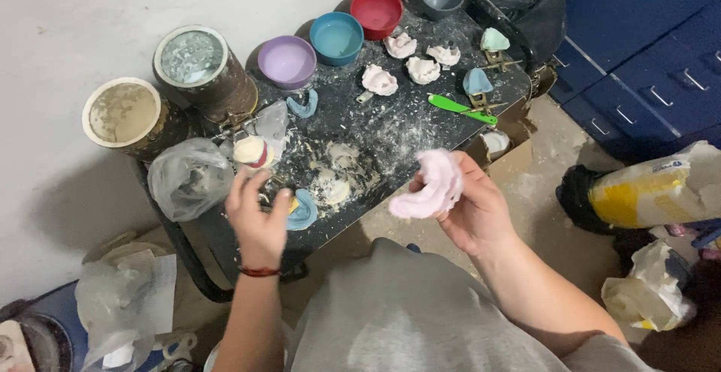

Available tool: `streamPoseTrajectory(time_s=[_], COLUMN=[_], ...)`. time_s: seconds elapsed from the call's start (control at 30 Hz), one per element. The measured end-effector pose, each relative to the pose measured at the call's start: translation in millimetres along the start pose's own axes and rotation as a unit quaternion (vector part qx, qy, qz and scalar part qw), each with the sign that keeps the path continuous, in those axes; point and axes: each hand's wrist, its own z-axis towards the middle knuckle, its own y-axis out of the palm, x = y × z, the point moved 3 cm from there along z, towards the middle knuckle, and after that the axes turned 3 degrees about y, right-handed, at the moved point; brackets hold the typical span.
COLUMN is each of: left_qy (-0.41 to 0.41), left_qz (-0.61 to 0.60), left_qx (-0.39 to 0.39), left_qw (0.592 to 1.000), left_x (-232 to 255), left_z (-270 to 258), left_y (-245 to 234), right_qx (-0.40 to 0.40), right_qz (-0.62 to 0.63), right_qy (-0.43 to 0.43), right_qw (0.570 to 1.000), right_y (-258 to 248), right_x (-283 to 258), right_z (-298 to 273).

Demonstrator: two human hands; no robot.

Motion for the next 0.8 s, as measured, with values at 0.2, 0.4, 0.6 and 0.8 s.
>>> streamPoseTrajectory(time_s=[0.2,0.4,0.6,0.8], left_qy=[-0.142,-0.216,-0.218,-0.203], left_qz=[-0.568,-0.579,-0.62,-0.561], left_qx=[-0.361,-0.288,-0.225,-0.217], left_qw=[0.726,0.731,0.719,0.773], left_x=[142,141,147,140], left_z=[-2,-25,-22,-24], left_y=[26,72,69,78], right_qx=[-0.009,0.033,0.05,-0.024], right_qz=[-0.17,-0.28,-0.464,-0.569], right_qy=[0.101,0.117,-0.053,-0.162], right_qw=[0.98,0.952,0.883,0.806], right_y=[-9,18,19,40], right_x=[19,11,-19,-23], right_z=[19,22,23,7])
